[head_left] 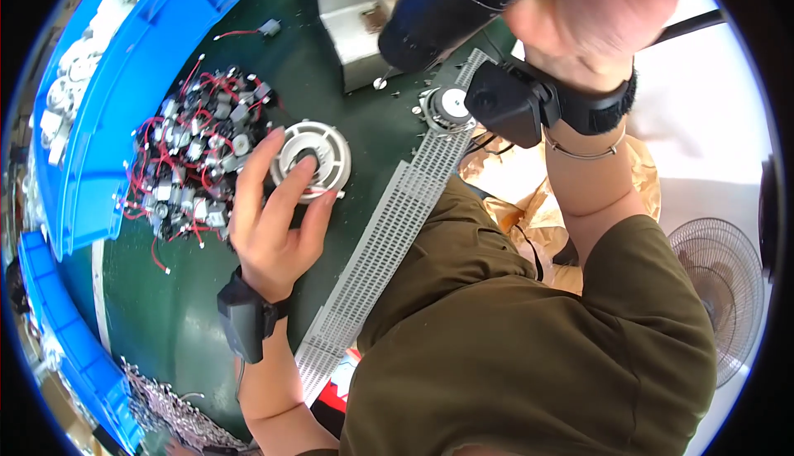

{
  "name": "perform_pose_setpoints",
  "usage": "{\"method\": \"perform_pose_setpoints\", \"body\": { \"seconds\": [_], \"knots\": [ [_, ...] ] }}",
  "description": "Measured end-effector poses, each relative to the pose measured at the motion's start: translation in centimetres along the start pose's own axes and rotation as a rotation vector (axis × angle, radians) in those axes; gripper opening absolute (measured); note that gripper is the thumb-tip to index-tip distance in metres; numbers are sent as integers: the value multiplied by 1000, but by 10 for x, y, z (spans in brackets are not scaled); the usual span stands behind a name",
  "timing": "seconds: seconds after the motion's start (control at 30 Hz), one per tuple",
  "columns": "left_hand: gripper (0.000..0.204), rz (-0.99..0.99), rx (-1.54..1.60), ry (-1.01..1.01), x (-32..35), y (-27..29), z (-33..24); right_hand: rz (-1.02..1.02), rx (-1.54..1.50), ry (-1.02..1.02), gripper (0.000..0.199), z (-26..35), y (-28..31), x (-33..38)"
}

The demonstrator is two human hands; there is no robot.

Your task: Assembling electronic components into plastic housings and securing them with a power screwdriver on a manufacturing line.

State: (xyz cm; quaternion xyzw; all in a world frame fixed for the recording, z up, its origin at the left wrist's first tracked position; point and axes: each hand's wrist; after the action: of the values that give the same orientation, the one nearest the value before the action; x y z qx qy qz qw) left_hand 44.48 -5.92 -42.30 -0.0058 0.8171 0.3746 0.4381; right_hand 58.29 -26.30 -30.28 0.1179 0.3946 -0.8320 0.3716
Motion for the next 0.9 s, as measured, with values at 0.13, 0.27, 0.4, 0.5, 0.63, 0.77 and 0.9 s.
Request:
{"method": "perform_pose_setpoints", "body": {
  "seconds": [0.13, 0.27, 0.4, 0.5, 0.63, 0.77, 0.9],
  "knots": [
    [33, -29, 18, 9, 2, -2, 0, 11, -9, -53, 31, -30, -24, -9],
    [33, -47, 29, 11, 0, -4, -1, 1, 26, -94, 32, -36, -33, -14],
    [33, -48, 16, -2, -1, -1, -1, -14, 55, -140, 33, -41, -38, -13],
    [33, -56, 26, 15, 1, -1, -1, -33, 86, -165, 34, -44, -40, -14],
    [33, -67, 22, -14, -1, -3, 0, -64, 131, -190, 35, -45, -44, -13],
    [32, -69, 30, 0, 0, -4, -1, -90, 165, -220, 36, -46, -45, -13],
    [32, -72, 34, 3, 1, -4, -1, -122, 200, -253, 37, -47, -46, -9]
  ]
}}
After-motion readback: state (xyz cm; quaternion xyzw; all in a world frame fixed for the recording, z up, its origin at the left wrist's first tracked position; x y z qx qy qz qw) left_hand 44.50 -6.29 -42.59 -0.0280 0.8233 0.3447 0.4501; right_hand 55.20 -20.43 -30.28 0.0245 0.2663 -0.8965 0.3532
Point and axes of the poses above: each hand's wrist, its own x-axis away from the middle knuckle, its own y-axis out of the back of the hand, z = x × y, and after that the axes turned 11 degrees about -y, right-handed
